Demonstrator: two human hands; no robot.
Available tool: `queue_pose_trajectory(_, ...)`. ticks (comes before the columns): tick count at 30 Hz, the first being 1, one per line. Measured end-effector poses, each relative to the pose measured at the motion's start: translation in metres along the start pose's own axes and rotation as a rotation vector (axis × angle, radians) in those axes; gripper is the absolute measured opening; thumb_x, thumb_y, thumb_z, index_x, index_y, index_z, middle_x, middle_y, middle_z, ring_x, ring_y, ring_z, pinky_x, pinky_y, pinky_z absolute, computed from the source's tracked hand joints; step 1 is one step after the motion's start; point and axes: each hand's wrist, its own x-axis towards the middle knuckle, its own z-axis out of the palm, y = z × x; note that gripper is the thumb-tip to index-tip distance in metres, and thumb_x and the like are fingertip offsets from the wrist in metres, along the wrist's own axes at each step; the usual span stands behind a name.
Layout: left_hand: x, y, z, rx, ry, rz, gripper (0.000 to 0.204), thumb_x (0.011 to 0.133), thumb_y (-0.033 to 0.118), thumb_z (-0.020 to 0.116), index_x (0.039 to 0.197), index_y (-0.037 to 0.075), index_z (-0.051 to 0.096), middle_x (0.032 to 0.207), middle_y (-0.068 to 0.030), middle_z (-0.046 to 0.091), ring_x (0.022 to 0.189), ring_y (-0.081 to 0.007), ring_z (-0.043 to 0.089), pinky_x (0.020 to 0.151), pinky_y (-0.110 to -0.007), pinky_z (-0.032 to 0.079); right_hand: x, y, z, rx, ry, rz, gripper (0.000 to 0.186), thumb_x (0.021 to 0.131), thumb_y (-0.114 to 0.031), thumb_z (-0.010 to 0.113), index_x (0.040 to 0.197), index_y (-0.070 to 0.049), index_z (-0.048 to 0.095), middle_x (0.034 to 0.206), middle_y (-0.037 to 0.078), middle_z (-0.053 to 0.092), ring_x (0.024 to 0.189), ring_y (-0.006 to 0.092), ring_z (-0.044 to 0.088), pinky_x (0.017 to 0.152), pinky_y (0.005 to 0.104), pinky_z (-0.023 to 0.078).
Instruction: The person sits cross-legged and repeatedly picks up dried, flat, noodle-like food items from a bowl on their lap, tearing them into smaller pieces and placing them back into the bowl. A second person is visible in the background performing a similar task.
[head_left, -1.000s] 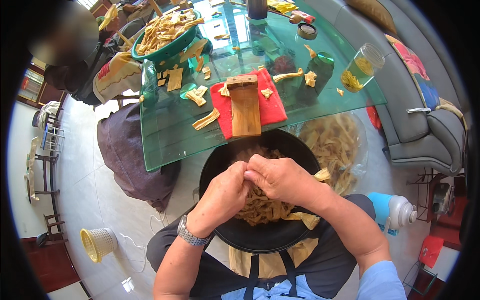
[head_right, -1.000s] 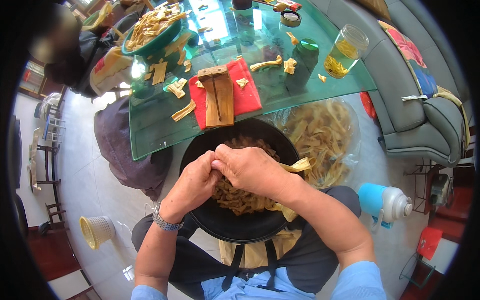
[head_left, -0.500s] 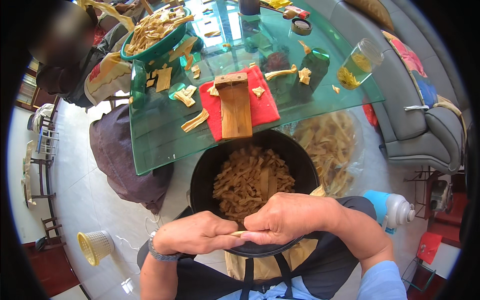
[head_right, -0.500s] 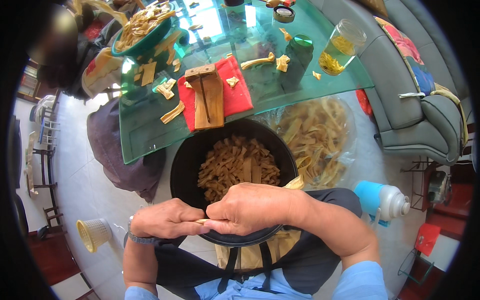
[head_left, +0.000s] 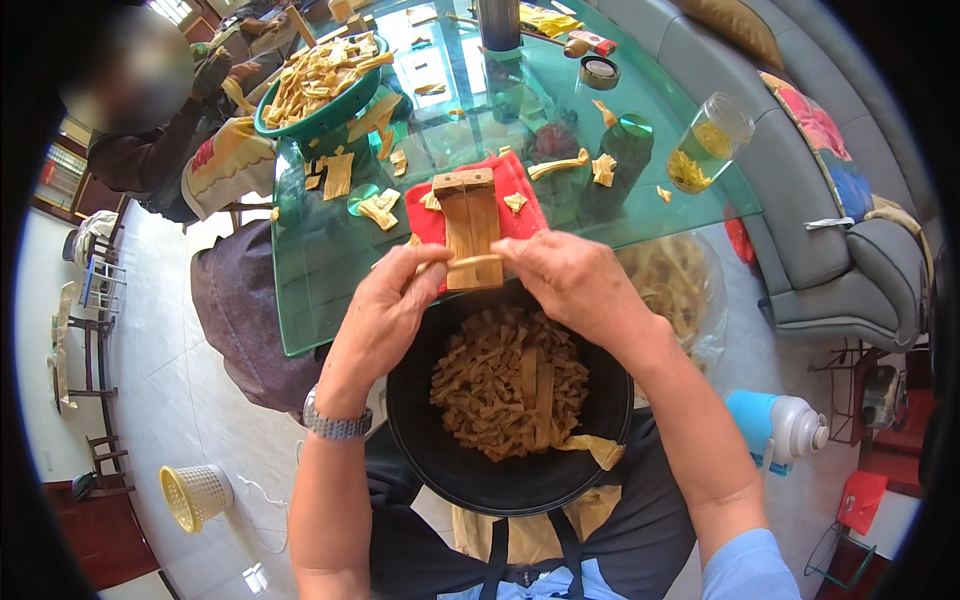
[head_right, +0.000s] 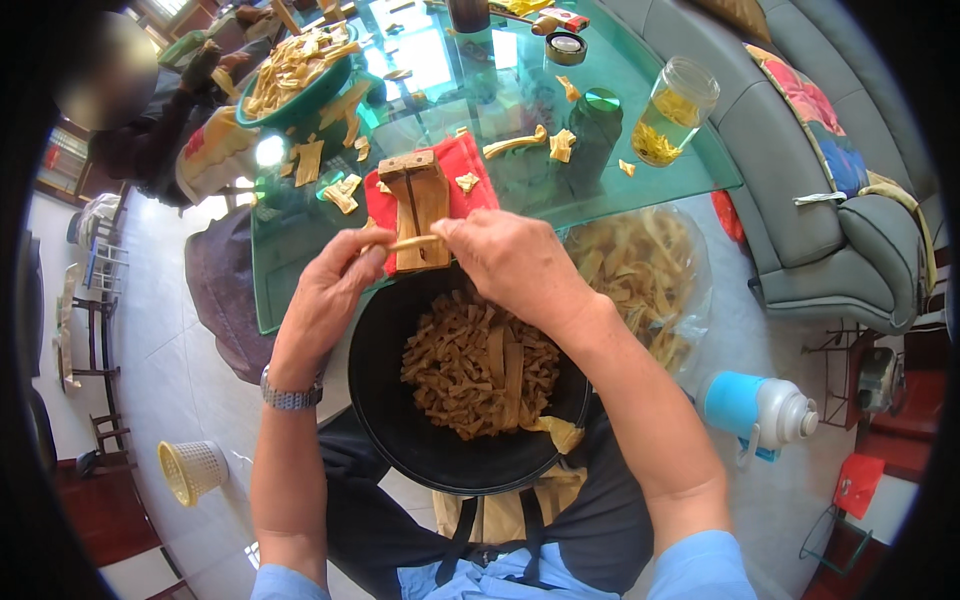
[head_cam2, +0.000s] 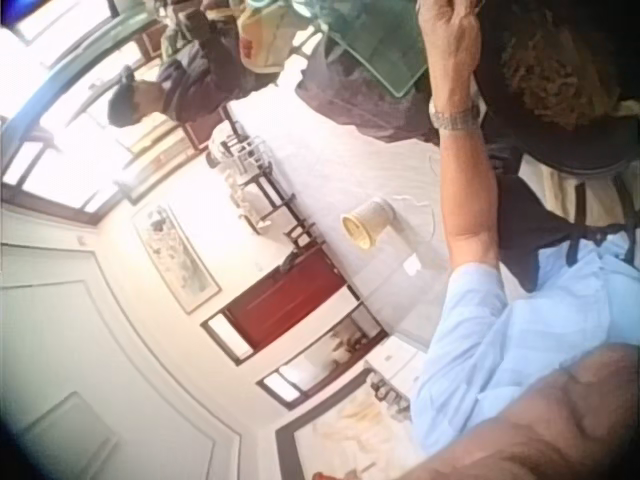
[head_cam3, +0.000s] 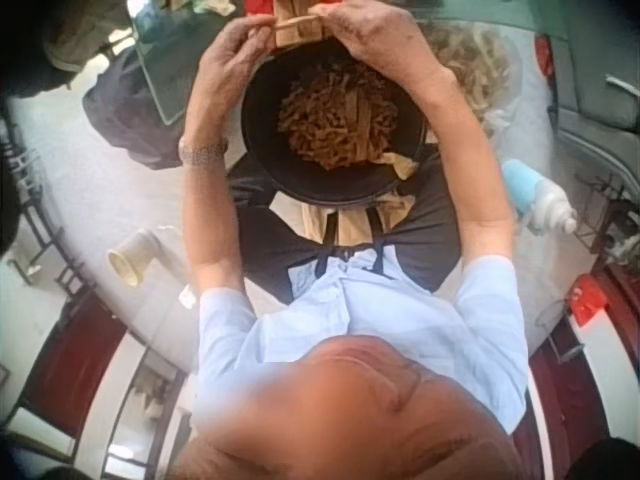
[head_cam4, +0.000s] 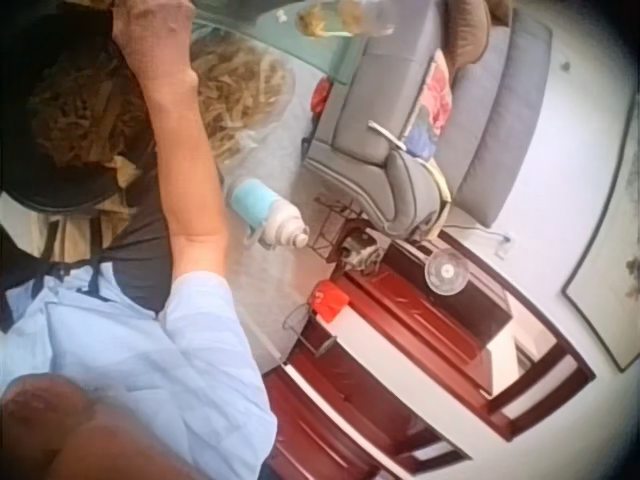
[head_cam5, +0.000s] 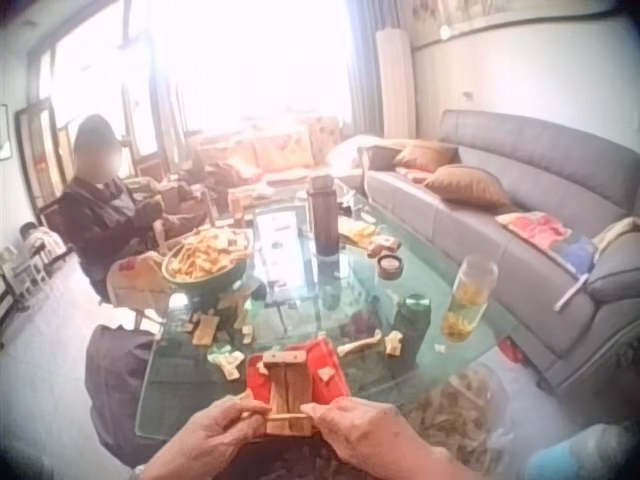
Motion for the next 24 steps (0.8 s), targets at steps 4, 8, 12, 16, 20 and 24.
queue_pose_trajectory(4,0.02,-0.001,0.013,-0.032,0.208,0.0,0.015,0.103,0.014,0.068,0.11,0.003,0.074,0.087,-0.0021,0.066,0.081,-0.0087,0.061,0.076,-0.026,0.051,0.011,0.014,0.009,-0.103,0.115,-0.043,0.021,0.093,-0.01,0.073,0.114,-0.007,0.076,0.095,0.012,0.073,0.088,0.0316,0.071,0.076,0.041,0.059)
queue_pose_trajectory(8,0.022,-0.018,0.02,0.205,0.213,0.064,0.011,0.097,0.01,0.07,0.105,0.004,0.074,0.087,-0.006,0.067,0.077,-0.0137,0.065,0.07,-0.029,0.053,0.01,0.018,0.016,-0.183,0.036,-0.001,0.012,0.09,-0.01,0.074,0.101,-0.007,0.075,0.094,0.007,0.073,0.087,0.0283,0.07,0.076,0.0403,0.057)
queue_pose_trajectory(12,0.011,-0.016,0.021,0.491,0.193,0.11,0.013,0.096,0.015,0.069,0.101,0.003,0.073,0.094,-0.0133,0.068,0.084,-0.0281,0.069,0.078,-0.039,0.054,0.001,0.018,0.014,-0.284,-0.049,-0.008,0.005,0.087,-0.011,0.075,0.091,-0.008,0.073,0.094,0.004,0.073,0.09,0.0255,0.068,0.08,0.0395,0.054)
queue_pose_trajectory(16,-0.01,-0.007,0.011,0.451,0.111,0.05,0.022,0.098,0.023,0.071,0.101,0.002,0.073,0.092,-0.013,0.067,0.084,-0.0274,0.067,0.076,-0.038,0.054,-0.007,0.011,0.006,-0.169,-0.105,-0.087,0.005,0.085,-0.012,0.076,0.09,-0.01,0.074,0.098,0.002,0.074,0.096,0.0229,0.069,0.086,0.0386,0.05)
queue_pose_trajectory(20,-0.029,0.004,0.007,-0.047,-0.07,-0.337,0.048,0.106,0.044,0.062,0.092,0.0,0.074,0.084,-0.0085,0.069,0.075,-0.0168,0.063,0.072,-0.03,0.051,-0.008,-0.02,-0.004,-0.002,-0.006,-0.259,0.007,0.086,-0.018,0.072,0.09,-0.013,0.075,0.104,0.003,0.076,0.104,0.0232,0.071,0.092,0.0386,0.051)
queue_pose_trajectory(24,-0.044,-0.003,0.029,-0.891,-0.212,-0.541,0.049,0.112,0.046,0.05,0.122,0.001,0.066,0.1,-0.0041,0.073,0.081,-0.014,0.068,0.078,-0.028,0.055,-0.009,-0.059,-0.01,0.251,0.024,-0.362,0.019,0.082,-0.016,0.074,0.101,-0.013,0.076,0.105,0.001,0.074,0.105,0.0237,0.07,0.093,0.0395,0.053)
